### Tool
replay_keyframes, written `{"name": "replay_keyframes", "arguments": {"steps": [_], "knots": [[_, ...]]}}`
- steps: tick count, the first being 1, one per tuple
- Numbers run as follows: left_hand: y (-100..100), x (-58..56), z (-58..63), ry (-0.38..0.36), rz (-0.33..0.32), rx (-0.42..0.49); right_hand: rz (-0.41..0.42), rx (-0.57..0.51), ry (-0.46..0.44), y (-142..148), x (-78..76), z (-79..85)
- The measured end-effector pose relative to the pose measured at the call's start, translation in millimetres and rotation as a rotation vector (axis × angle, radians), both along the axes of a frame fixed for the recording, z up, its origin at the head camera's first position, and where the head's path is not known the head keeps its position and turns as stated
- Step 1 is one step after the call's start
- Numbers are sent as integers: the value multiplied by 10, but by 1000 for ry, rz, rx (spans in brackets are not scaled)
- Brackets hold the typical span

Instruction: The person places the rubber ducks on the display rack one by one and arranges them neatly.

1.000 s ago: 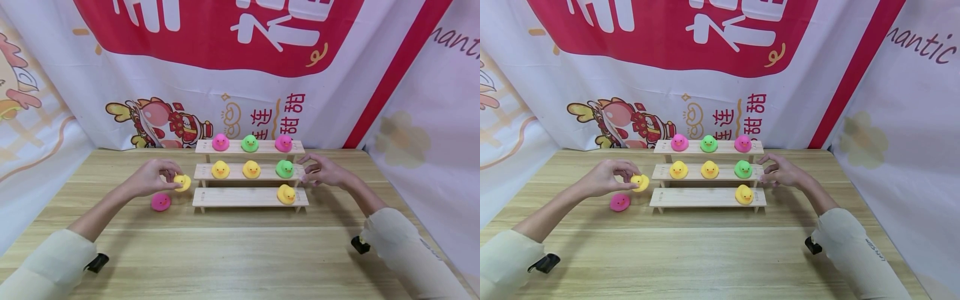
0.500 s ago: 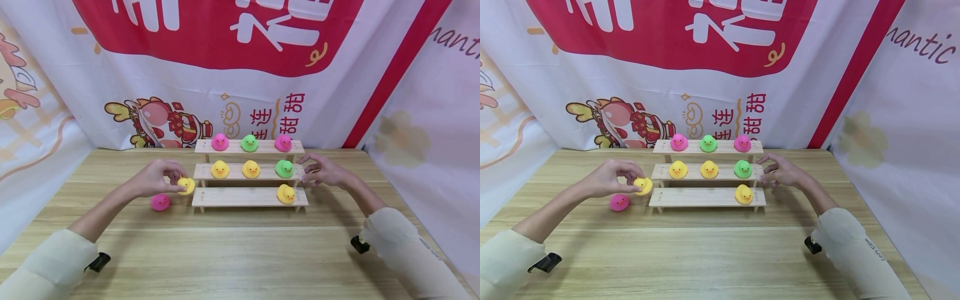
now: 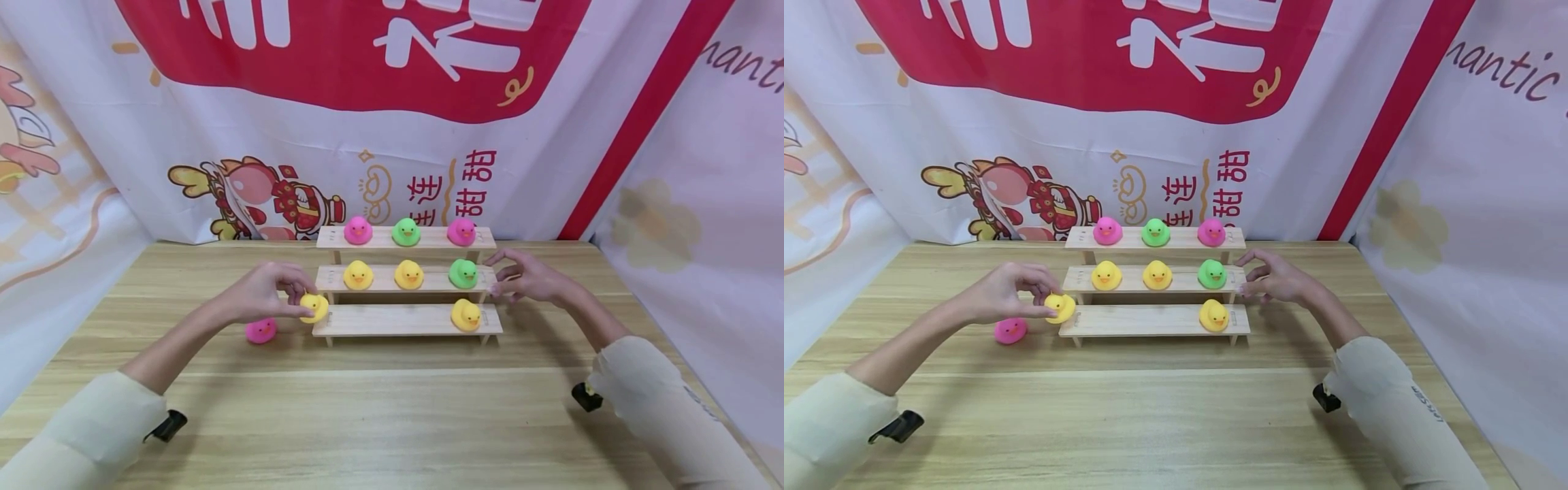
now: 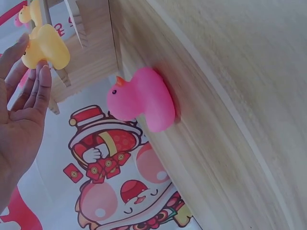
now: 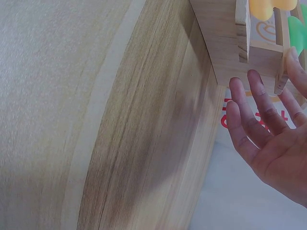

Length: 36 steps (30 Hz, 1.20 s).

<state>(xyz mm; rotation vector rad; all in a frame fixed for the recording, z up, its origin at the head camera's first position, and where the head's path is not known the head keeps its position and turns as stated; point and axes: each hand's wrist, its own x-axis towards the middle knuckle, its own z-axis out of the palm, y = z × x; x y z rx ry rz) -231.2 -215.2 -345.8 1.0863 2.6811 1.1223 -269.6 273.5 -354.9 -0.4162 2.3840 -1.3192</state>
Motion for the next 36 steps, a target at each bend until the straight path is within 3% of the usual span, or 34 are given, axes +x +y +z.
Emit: {"name": "replay_keyframes", "arguments": {"steps": [24, 36], "knots": [[348, -1, -92, 30, -101, 54, -10, 7, -8, 2, -6, -4], [585, -10, -101, 42, -112, 90, -2, 4, 6, 5, -1, -1]]}}
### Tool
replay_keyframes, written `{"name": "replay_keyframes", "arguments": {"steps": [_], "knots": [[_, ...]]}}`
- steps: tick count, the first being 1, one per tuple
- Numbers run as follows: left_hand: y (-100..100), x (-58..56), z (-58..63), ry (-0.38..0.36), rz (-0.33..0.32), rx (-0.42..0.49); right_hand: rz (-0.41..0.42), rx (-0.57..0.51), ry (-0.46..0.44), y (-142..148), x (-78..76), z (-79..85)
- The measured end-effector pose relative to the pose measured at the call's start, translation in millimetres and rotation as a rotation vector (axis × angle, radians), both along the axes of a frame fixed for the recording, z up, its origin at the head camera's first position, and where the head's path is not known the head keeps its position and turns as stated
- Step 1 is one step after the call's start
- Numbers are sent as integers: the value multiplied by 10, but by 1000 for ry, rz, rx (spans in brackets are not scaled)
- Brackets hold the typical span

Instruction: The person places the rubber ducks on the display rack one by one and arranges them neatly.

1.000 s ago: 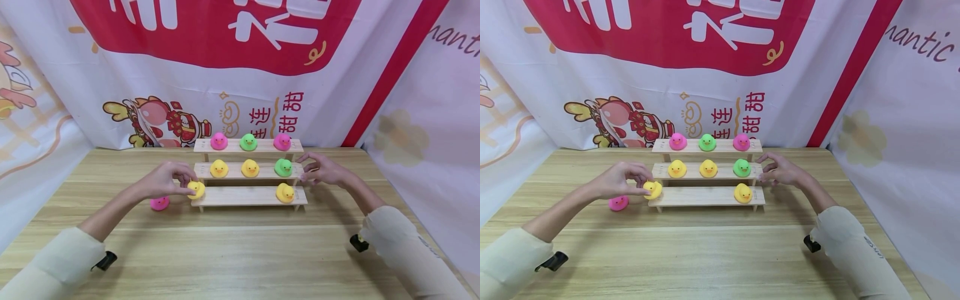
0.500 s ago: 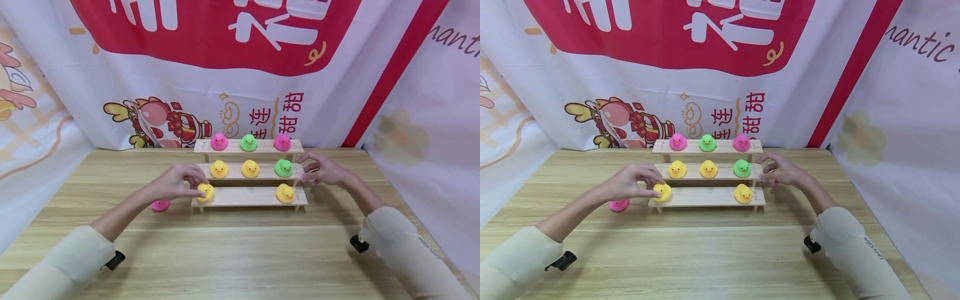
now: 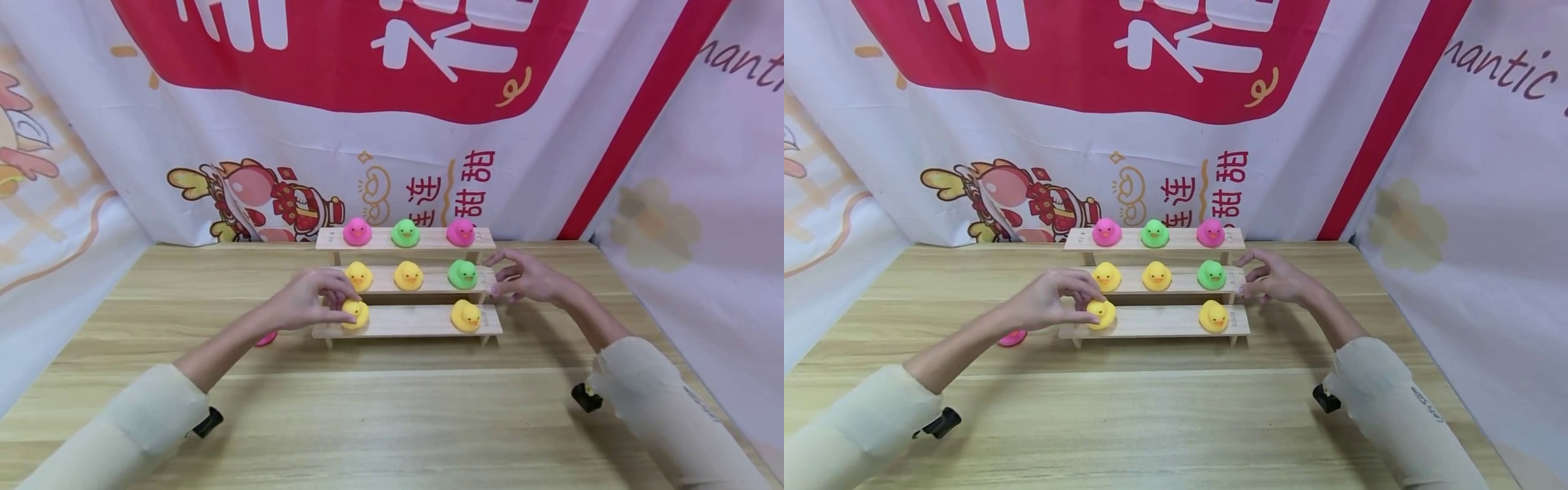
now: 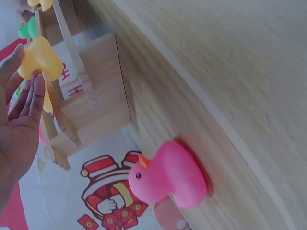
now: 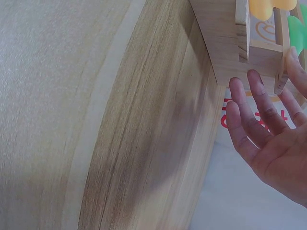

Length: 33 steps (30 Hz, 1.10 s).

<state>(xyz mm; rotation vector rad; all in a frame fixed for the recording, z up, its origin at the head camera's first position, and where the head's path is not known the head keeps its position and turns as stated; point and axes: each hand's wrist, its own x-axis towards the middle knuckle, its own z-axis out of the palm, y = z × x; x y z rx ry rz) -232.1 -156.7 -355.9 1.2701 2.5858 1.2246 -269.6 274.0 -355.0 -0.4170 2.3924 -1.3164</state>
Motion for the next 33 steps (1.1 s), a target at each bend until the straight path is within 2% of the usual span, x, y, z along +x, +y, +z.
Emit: {"name": "replay_keyframes", "arguments": {"steps": [11, 23, 33], "knots": [[146, -1, -36, 53, -6, 17, -9, 8, -10, -13, 5, 11], [116, 43, -41, 1, 59, -1, -10, 3, -9, -14, -6, -1], [278, 106, -61, 48, 5, 14, -8, 6, -16, 1, -14, -2]]}}
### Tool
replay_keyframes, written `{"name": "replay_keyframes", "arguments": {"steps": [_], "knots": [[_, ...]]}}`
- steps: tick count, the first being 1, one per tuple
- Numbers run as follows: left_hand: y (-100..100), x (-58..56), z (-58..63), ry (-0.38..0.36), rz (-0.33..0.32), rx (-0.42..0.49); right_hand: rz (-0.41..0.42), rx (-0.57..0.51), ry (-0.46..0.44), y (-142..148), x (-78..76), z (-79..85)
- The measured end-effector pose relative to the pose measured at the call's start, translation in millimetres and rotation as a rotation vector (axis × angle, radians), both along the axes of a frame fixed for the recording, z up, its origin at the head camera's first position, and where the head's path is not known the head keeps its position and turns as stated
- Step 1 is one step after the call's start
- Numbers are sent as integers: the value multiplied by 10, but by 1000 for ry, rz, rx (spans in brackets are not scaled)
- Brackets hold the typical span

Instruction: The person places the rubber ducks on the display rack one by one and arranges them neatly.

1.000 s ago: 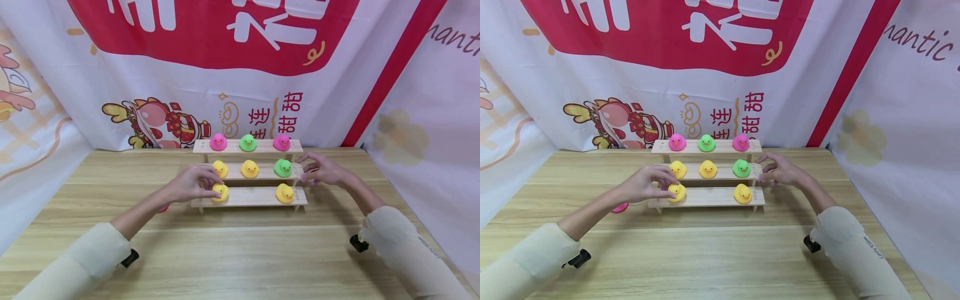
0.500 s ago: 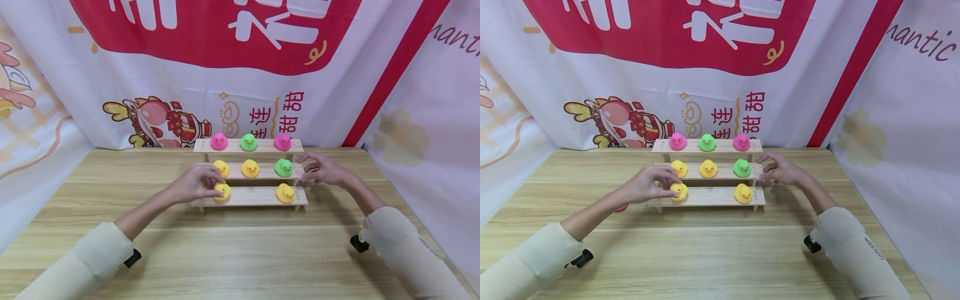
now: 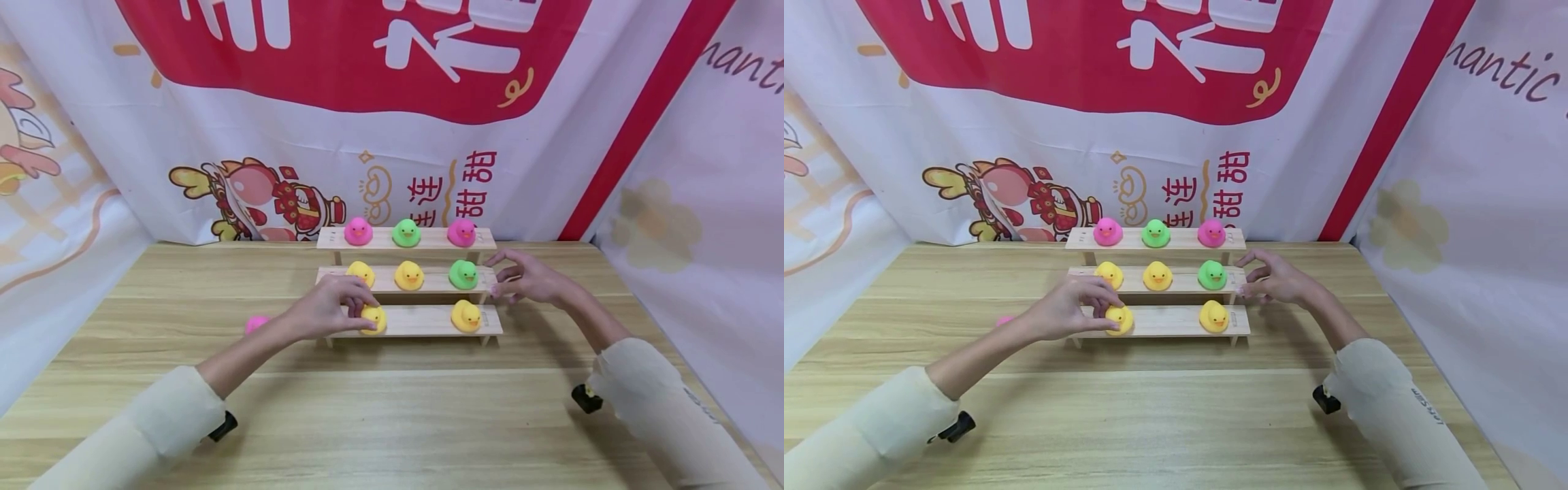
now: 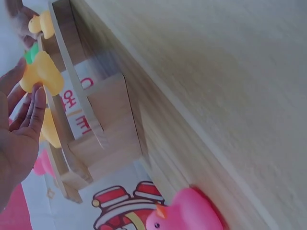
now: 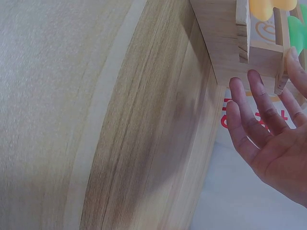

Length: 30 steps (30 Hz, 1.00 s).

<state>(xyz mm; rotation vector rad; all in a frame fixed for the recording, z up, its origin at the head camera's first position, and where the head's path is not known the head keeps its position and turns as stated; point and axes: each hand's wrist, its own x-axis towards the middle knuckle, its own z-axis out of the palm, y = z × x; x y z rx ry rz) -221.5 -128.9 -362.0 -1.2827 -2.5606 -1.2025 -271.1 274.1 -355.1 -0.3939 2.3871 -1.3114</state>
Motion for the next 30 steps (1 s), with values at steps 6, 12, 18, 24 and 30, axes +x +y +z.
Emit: {"name": "replay_keyframes", "arguments": {"steps": [6, 12, 18, 24, 30], "knots": [[95, 17, -28, 10, 7, 3, 1, 7, 9, -6, 0, -9], [217, 7, -70, 50, 10, 35, 6, 1, 18, -7, 1, -11], [351, 0, -96, 69, 9, 46, 6, -9, 15, -3, -1, -10], [477, -18, -127, 82, -11, 35, 7, -3, 12, -3, 1, -10], [588, -25, -151, 73, -17, 45, 0, 2, 2, -7, 1, -5]]}}
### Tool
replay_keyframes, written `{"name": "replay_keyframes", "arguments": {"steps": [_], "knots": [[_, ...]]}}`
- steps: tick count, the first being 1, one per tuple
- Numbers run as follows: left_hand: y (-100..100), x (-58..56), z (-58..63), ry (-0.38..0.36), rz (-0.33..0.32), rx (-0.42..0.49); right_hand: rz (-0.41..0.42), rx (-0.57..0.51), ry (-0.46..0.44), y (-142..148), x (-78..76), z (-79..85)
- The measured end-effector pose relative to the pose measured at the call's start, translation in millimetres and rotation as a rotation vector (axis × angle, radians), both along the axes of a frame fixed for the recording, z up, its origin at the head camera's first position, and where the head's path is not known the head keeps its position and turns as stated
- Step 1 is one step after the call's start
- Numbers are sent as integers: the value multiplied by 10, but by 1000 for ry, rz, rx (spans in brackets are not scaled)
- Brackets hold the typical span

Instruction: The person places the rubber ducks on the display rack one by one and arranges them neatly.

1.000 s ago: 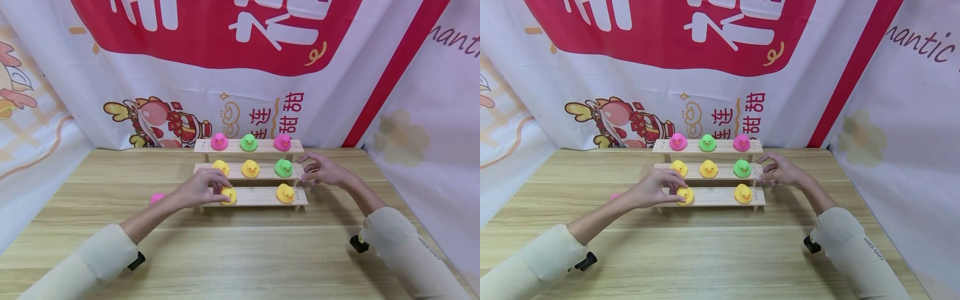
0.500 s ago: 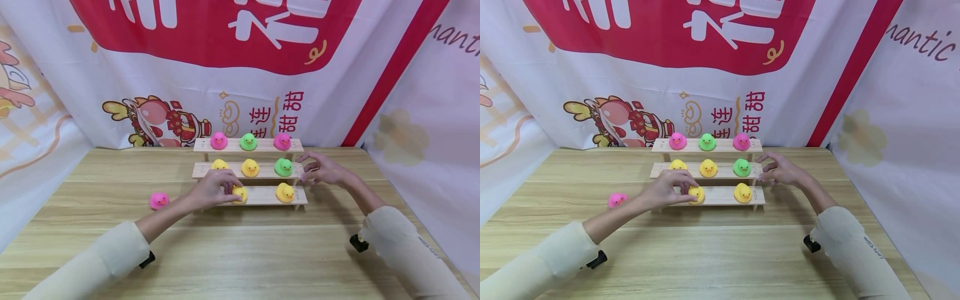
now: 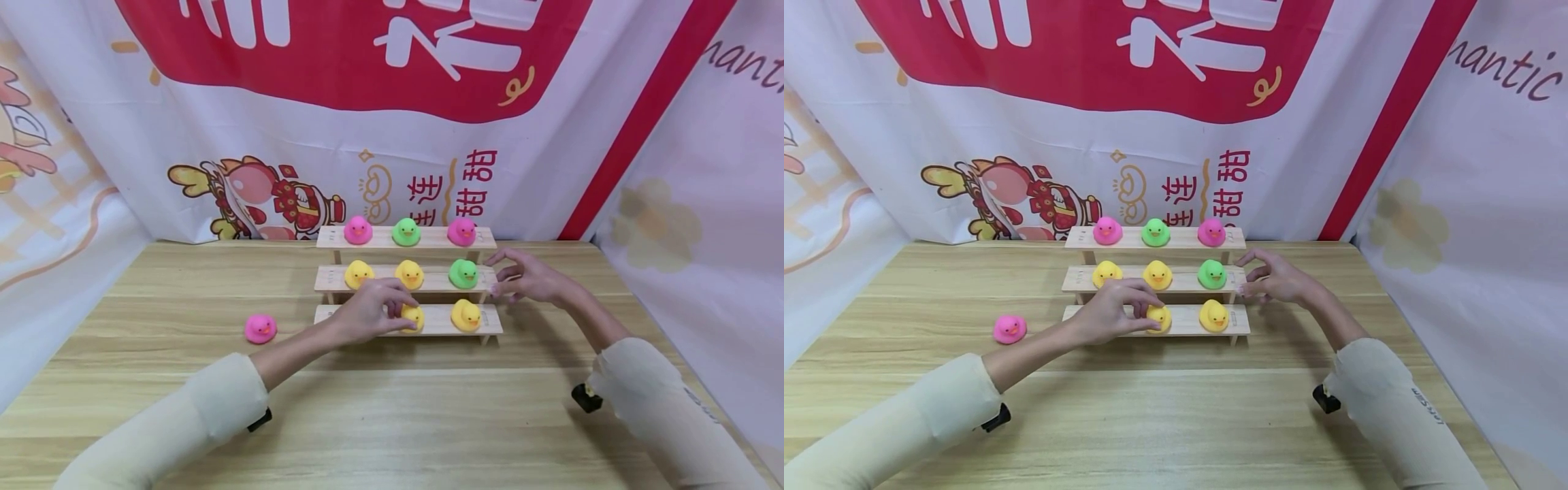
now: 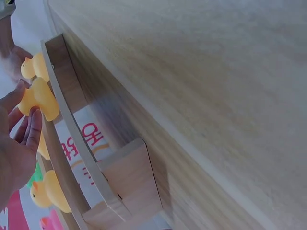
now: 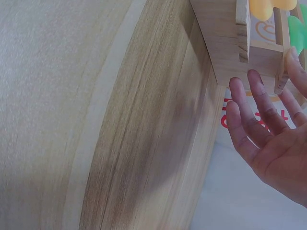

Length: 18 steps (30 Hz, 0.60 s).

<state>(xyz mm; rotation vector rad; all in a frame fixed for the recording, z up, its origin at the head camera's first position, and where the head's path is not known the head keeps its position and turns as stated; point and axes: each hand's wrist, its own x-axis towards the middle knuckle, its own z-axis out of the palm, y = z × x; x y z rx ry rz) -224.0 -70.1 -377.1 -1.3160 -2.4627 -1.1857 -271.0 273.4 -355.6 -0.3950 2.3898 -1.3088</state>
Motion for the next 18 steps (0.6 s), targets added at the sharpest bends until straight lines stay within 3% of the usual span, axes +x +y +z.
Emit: {"name": "replay_keyframes", "arguments": {"steps": [18], "knots": [[97, -16, -12, -26, -4, -42, 7, 0, 1, 12, -9, 2]]}}
